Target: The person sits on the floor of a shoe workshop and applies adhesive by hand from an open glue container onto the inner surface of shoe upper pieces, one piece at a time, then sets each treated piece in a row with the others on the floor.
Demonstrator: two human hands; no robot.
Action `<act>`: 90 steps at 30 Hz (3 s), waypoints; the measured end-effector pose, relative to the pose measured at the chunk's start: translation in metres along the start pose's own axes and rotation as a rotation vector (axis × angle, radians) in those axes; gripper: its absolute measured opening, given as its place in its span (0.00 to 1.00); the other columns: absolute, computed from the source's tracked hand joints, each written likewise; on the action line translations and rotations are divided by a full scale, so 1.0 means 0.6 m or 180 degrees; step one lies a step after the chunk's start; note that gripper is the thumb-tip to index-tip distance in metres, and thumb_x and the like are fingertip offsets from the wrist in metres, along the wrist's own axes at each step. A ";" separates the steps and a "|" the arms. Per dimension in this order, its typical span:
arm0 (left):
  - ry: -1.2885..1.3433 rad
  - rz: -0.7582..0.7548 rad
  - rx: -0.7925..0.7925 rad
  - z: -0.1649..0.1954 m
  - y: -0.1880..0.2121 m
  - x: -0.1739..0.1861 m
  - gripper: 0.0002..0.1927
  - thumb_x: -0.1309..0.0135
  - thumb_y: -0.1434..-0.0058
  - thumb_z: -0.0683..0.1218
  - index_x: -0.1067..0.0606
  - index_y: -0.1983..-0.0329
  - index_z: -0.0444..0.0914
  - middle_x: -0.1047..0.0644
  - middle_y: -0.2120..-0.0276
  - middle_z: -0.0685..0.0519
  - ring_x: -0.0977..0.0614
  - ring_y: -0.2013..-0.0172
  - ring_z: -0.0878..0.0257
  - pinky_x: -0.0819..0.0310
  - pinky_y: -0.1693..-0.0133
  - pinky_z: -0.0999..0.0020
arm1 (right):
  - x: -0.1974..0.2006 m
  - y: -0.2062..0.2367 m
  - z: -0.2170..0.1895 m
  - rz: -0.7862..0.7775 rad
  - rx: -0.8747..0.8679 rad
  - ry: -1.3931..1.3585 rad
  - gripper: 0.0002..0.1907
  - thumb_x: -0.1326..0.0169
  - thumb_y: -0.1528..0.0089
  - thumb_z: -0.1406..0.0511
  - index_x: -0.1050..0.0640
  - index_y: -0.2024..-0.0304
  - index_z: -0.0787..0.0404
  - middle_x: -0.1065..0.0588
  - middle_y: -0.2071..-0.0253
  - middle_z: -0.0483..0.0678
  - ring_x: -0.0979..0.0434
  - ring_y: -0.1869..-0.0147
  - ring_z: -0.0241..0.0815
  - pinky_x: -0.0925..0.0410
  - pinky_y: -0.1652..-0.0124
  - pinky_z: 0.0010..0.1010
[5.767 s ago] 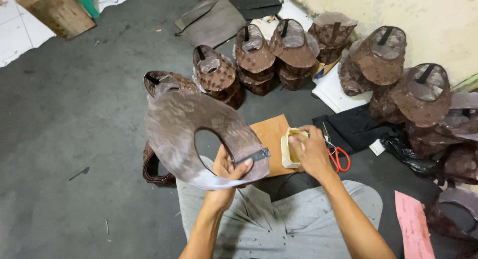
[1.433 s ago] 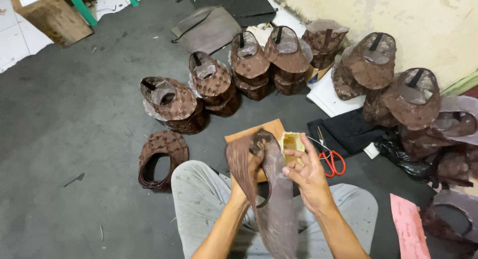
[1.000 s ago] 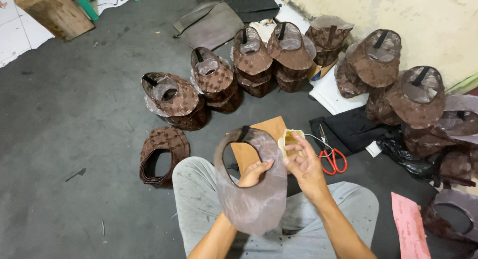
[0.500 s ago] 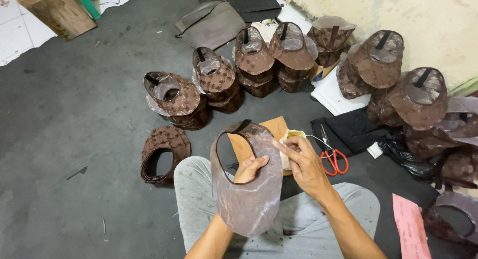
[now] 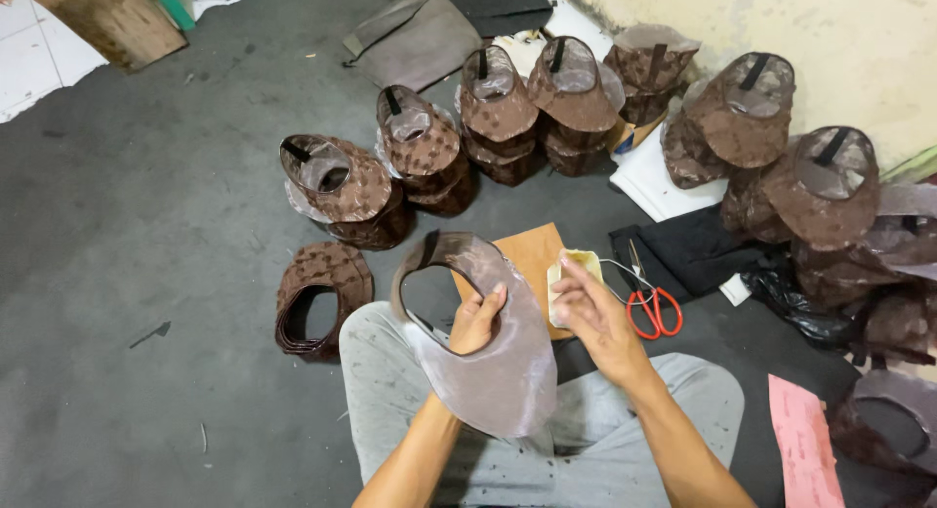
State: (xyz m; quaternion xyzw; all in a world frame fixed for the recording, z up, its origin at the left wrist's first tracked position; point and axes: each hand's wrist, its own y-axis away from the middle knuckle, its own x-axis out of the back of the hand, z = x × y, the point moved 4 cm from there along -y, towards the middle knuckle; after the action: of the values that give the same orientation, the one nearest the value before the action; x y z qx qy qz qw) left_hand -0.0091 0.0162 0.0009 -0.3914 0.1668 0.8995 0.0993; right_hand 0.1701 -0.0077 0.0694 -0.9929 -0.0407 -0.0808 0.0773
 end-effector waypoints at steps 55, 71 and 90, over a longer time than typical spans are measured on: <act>0.0516 -0.0756 0.0706 -0.019 0.002 0.021 0.09 0.42 0.28 0.40 0.22 0.47 0.31 0.18 0.61 0.53 0.20 0.68 0.71 0.26 0.67 0.79 | 0.025 -0.048 -0.033 -0.0805 0.0827 0.0143 0.53 0.82 0.30 0.35 0.19 0.48 0.70 0.29 0.46 0.54 0.30 0.36 0.50 0.44 0.31 0.41; 0.0333 -0.0217 0.0321 0.011 0.004 0.010 0.10 0.45 0.35 0.41 0.26 0.51 0.36 0.19 0.59 0.53 0.18 0.60 0.67 0.22 0.55 0.73 | 0.026 -0.051 -0.041 -0.0762 0.0990 0.0640 0.52 0.82 0.30 0.36 0.16 0.49 0.65 0.26 0.49 0.53 0.31 0.39 0.49 0.43 0.34 0.40; -0.1257 -0.0277 0.0186 0.003 0.030 0.008 0.09 0.42 0.40 0.40 0.22 0.58 0.30 0.21 0.67 0.60 0.23 0.67 0.74 0.28 0.63 0.78 | 0.001 -0.086 0.089 -0.1007 -0.0646 0.4310 0.28 0.52 0.40 0.50 0.23 0.39 0.47 0.63 0.21 0.62 0.66 0.20 0.67 0.52 0.35 0.59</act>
State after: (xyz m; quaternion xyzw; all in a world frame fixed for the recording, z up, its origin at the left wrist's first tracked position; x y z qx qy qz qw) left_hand -0.0192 0.0008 0.0024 -0.2112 0.1531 0.9484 0.1801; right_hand 0.1740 0.0516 0.0251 -0.7087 -0.1198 -0.6950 -0.0201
